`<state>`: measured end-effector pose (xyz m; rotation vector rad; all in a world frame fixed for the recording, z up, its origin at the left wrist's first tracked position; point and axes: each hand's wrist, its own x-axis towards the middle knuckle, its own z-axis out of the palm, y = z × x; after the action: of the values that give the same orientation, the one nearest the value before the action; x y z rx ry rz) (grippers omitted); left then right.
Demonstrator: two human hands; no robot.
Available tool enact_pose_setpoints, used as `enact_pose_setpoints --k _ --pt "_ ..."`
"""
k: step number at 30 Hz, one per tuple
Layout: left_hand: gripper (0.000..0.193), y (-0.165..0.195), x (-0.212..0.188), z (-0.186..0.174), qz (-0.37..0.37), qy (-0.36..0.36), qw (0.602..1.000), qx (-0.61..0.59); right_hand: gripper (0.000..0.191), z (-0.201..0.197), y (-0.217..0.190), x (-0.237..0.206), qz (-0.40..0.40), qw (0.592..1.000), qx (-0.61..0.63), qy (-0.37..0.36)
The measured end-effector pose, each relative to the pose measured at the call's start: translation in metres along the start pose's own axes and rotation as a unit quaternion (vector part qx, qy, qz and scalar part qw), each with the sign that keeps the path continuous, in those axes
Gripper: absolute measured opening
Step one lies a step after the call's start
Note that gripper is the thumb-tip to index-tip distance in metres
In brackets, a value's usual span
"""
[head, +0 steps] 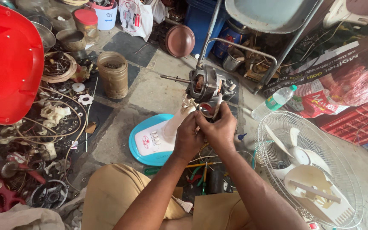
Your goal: The person sits on the floor repairing a table fan. They handle the motor and its wiring at the fan base, wipe parts with a cloth, fit the white front grille over the motor, and use a screwdriver to tighten the grille onto the fan.
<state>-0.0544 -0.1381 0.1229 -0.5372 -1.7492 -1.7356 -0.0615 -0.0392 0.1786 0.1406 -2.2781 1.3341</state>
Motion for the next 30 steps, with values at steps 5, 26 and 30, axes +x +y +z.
enact_pose_setpoints --k 5,26,30 --pt "0.016 0.004 0.001 -0.009 -0.028 -0.007 0.999 -0.034 0.032 0.011 -0.004 -0.007 -0.076 0.996 -0.025 0.037" --pt "0.021 -0.011 0.0 -0.006 0.033 -0.023 0.999 0.033 0.025 -0.003 0.016 0.002 -0.071 0.981 -0.178 0.023" --pt "0.018 -0.014 0.002 0.001 0.039 0.007 0.997 0.06 0.023 -0.039 0.019 0.002 -0.168 0.966 -0.175 -0.091"
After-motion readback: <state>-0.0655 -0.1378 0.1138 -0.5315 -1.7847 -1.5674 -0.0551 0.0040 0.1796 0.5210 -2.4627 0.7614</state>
